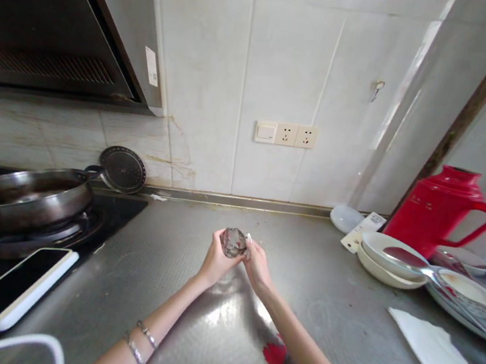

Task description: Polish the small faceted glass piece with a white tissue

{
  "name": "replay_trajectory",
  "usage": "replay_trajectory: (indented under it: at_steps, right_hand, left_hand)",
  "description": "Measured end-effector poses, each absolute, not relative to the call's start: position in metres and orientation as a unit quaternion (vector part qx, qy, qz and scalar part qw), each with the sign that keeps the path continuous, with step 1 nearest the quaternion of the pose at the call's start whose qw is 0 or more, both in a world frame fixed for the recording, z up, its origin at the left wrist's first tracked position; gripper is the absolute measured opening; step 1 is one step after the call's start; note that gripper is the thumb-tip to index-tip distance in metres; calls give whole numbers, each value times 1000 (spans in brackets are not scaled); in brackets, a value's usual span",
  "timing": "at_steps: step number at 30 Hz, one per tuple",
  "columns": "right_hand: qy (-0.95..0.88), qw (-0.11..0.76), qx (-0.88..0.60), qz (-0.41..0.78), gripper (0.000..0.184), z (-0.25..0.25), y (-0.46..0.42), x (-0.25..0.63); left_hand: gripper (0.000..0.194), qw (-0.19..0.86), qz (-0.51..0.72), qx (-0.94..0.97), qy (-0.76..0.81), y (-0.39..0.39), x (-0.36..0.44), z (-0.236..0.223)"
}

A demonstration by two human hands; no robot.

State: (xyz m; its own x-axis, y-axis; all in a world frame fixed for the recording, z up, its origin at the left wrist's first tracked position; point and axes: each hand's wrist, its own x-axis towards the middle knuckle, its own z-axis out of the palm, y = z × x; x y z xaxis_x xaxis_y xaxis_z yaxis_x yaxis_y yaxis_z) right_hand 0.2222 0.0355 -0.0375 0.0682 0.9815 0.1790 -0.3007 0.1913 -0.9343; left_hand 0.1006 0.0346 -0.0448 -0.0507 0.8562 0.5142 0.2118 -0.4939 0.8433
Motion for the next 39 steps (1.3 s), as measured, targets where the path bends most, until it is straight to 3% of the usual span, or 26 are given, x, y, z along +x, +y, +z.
replay_trajectory:
  at_steps: [5,9,12,18,22,29,39]
  right_hand:
    - [-421,649,-397,494,31,-46,38,223]
    - [-430,656,-416,460,34,-45,42,233]
    - [-451,662,-439,407,34,-37,45,246]
    - [-528,663,-437,302,28,-10,39,265]
    - [-636,625,-408,195,22,2,30,264]
    - [-743,555,-335,166,27,2,21,255]
    - [-853,448,-267,33,31,4,12,258]
  left_hand:
    - [66,393,627,554,382,44,94,-37]
    - [51,552,602,477,324,43,88,-26]
    - [49,660,561,417,274,40,87,-25]
    - [56,772,475,361,217,32,91,-30]
    - [60,814,454,314,180,23,95,-27]
    - [65,854,407,256,199,19,97,-26]
    - [60,819,488,208,217,23,102,-29]
